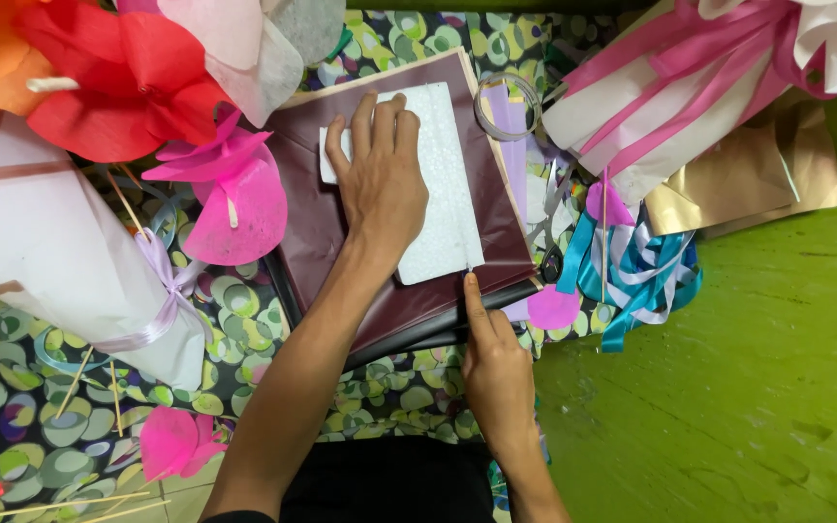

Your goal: The person uses a blue utility knife to cut a white foam block into smaller rectangular pieces on a maroon surface. The person repeatedly slices the foam, creating smaller segments and debris.

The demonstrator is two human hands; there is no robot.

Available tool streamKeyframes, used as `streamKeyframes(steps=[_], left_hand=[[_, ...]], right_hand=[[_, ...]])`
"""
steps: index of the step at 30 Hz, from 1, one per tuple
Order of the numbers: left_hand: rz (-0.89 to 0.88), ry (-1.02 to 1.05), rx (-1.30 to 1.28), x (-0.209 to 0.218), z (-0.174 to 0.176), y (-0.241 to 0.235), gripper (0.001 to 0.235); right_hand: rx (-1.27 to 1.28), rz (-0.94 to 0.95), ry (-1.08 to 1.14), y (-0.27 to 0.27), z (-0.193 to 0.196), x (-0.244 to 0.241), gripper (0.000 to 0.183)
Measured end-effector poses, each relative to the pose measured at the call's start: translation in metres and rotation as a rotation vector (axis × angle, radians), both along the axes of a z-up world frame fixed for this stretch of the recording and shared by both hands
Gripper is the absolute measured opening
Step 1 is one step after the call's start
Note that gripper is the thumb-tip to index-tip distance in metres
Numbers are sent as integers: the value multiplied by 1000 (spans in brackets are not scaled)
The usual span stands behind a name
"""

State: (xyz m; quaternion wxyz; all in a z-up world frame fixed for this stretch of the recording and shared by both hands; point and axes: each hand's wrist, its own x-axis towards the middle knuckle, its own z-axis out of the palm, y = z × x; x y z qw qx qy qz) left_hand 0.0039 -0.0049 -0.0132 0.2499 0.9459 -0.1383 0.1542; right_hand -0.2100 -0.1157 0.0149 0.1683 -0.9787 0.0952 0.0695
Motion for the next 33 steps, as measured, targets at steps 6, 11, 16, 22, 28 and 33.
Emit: streamKeyframes(steps=[6,11,16,22,28,33], left_hand=[[36,-12,-43,-4,1,-3,26],[132,-99,-33,1,7,-5,9],[110,-71,-49,-1,9,-5,14],[76,-70,-28,-1,6,-4,16],[12,-195,-32,-6,2,-4,18],[-176,-99,-266,-21,32,8,27]], right_hand=[[52,-12,12,0,10,-2,72],[59,-19,30,1,15,-3,72],[69,-26,64,-1,18,-29,76],[197,-178,98,-7,51,-68,65],[224,-124,-215,-8,47,-86,56],[246,-107,-258,1,28,-61,53]])
